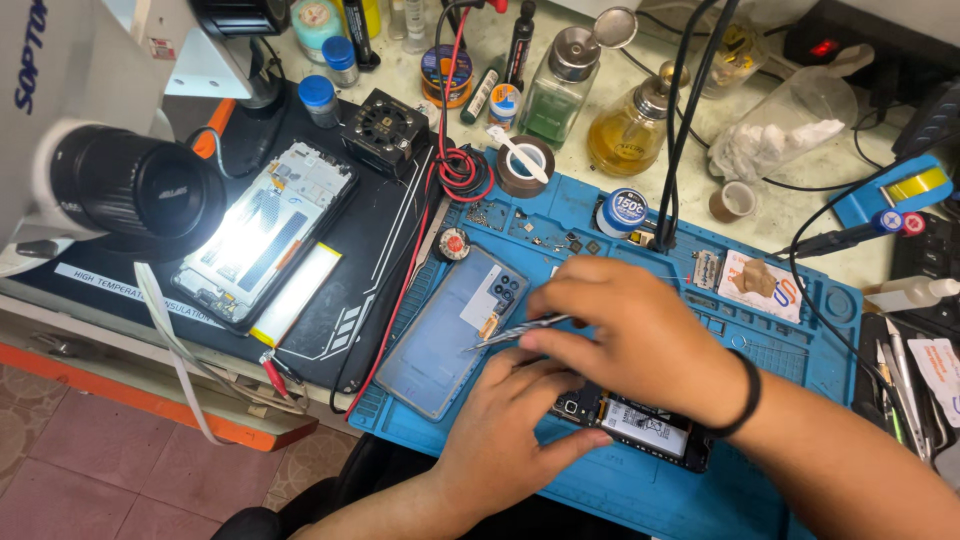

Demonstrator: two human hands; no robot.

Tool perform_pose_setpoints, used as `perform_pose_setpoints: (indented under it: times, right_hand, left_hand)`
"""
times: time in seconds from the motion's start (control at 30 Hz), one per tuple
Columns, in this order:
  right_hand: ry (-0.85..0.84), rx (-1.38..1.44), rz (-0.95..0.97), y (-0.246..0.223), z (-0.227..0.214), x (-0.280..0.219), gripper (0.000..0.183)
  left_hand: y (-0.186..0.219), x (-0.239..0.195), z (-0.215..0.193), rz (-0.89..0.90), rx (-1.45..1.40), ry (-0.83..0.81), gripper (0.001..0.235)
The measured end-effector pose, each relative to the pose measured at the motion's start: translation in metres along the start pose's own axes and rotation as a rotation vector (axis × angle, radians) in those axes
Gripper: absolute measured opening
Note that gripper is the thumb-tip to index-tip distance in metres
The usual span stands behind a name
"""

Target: The person reassembles a disassembled Samsung Galaxy A12 smartphone on a blue work mat. They use a screwdriver to secure screws, align the back cover, and press the phone together. The phone is then powered on to confirm it boots to the Samsung logo.

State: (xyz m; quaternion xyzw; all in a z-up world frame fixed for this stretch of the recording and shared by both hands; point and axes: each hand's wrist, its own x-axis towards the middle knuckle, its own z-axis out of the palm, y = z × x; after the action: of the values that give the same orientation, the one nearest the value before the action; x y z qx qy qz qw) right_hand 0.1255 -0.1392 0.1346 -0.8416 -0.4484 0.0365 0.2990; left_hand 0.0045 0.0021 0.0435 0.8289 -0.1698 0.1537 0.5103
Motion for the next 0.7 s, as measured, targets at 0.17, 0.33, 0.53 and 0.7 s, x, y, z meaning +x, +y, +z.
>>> perform_pose_setpoints:
  times: [0.17, 0.33, 0.53, 0.7]
  right_hand:
    - [0.060, 0.208, 0.270, 0.025, -0.034, -0.055, 0.021]
    - [0.075, 0.393, 0.539, 0.046, -0.028, -0.108, 0.019]
    - [0.041, 0.450, 0.554, 0.061, -0.008, -0.128, 0.019]
    - [0.019, 0.462, 0.561, 0.062, -0.001, -0.127, 0.018]
  left_hand:
    - [-0.014, -0.011, 0.007, -0.175, -0.223, 0.131, 0.027]
    - [-0.027, -0.023, 0.018, -0.267, -0.633, 0.172, 0.055]
    - [-0.029, -0.025, 0.016, -0.102, -0.525, 0.103, 0.070]
    - [-0.029, -0.024, 0.014, -0.055, -0.502, 0.083, 0.070]
